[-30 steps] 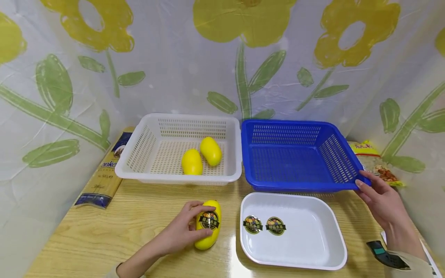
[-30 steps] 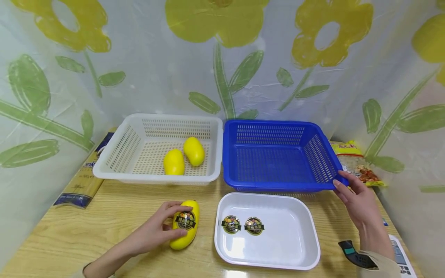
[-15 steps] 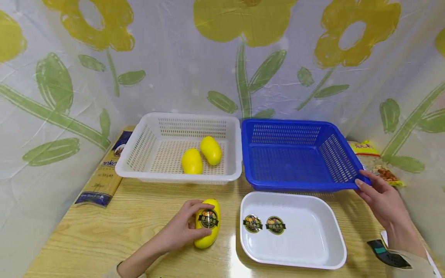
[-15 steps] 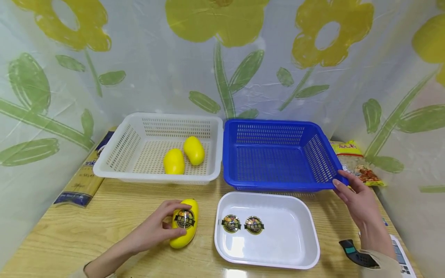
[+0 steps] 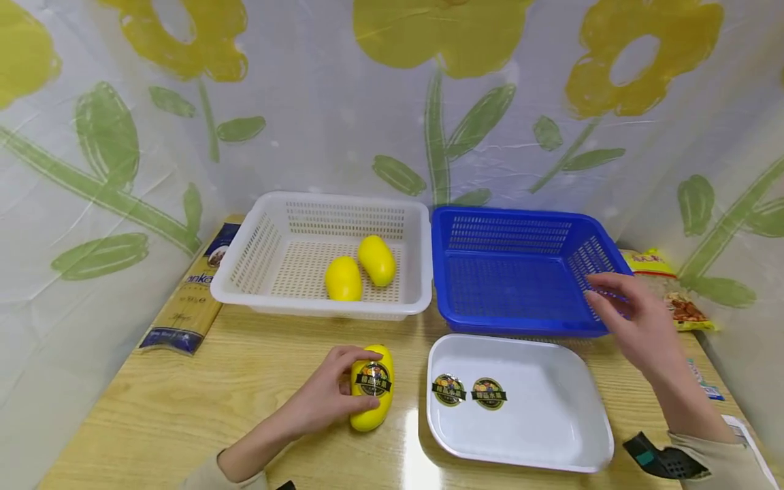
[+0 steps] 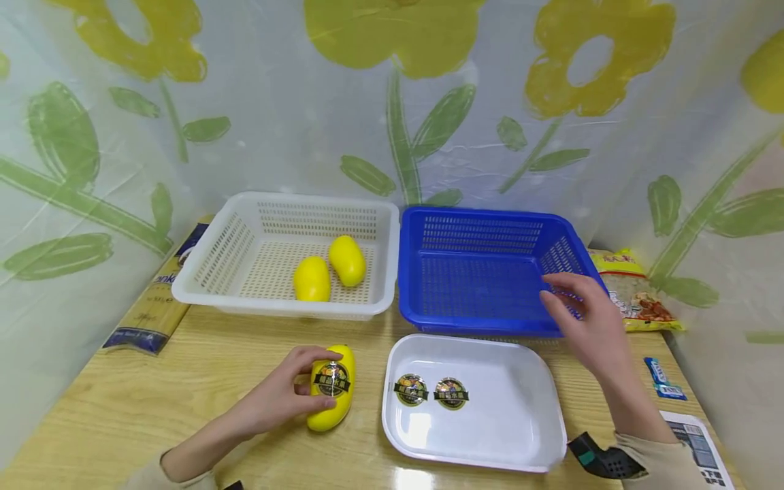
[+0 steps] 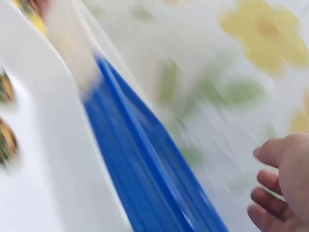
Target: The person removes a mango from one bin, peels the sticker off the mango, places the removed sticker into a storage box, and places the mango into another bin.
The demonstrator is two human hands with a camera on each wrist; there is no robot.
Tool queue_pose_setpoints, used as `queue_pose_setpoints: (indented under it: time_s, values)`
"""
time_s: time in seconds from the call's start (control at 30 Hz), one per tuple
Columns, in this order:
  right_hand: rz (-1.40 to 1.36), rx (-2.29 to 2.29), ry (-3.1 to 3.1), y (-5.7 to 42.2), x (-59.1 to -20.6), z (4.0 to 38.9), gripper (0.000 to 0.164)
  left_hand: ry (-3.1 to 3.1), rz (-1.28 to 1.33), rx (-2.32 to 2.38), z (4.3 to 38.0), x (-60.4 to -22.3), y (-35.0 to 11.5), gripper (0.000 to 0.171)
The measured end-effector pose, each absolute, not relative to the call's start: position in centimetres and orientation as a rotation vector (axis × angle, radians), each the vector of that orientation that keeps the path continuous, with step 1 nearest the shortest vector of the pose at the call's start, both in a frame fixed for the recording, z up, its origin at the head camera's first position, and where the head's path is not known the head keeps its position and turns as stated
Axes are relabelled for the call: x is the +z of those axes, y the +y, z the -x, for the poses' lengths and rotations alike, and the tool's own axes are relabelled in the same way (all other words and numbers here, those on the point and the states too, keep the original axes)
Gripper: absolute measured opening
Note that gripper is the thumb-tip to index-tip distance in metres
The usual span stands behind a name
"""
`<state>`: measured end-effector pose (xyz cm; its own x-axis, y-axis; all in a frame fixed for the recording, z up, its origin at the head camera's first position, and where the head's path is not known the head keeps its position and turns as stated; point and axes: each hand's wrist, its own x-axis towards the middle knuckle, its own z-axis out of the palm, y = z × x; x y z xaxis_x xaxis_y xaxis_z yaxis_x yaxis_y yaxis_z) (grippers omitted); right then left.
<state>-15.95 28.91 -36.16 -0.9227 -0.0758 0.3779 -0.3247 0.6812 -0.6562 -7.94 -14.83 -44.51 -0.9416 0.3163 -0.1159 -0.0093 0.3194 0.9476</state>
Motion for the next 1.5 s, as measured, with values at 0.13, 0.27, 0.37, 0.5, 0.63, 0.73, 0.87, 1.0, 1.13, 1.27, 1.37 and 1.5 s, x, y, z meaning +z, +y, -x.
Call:
queue_pose_setpoints:
  time_s: [0.13,0.27,0.37,0.5,0.63,0.73,0.87,1.0,1.13,1.27,1.37,1.5]
  values:
    - [-0.616,1.301,-2.618,22.6,-35.7,15.5,0.021,2.312,-0.239,1.705,7.9,-44.6,-14.7,0.059]
    - [-0.836,1.485,-2.721,17.2,-36.6,15.0,0.017,2.292,-0.176,1.765,8.0,-45.0,-14.7,0.059]
    - [-0.955,1.601,-2.791,13.8,-37.6,14.7,0.017,2.266,-0.135,1.807,8.0,-45.2,-14.8,0.059]
    - [-1.078,1.640,-2.851,10.4,-38.8,14.5,0.021,2.276,-0.092,1.815,7.9,-45.4,-14.8,0.058]
    - [-1.120,1.544,-2.924,8.4,-39.5,14.5,0.023,2.278,-0.077,1.821,8.0,-45.3,-14.6,0.059]
    - [-1.112,1.458,-3.001,7.4,-40.0,14.7,0.025,2.289,-0.060,1.820,7.9,-45.2,-14.4,0.060]
    - [-1.120,1.406,-3.063,6.7,-40.2,14.9,0.026,2.342,-0.039,1.788,7.9,-45.1,-14.3,0.060]
    - [-1.166,1.420,-3.054,6.2,-40.2,14.8,0.026,2.398,-0.028,1.746,7.9,-45.0,-14.3,0.059]
    - [-1.172,1.403,-3.036,6.1,-40.2,14.6,0.023,2.431,-0.013,1.706,7.9,-44.9,-14.1,0.059]
    - [-1.156,1.408,-3.013,6.0,-40.3,14.5,0.020,2.420,-0.016,1.718,8.1,-44.8,-14.1,0.058]
    - [-1.146,1.423,-3.001,5.9,-40.3,14.5,0.021,2.413,-0.023,1.726,8.2,-44.8,-14.0,0.057]
    - [-1.128,1.420,-2.990,5.8,-40.3,14.5,0.021,2.393,-0.029,1.740,8.3,-44.8,-14.0,0.057]
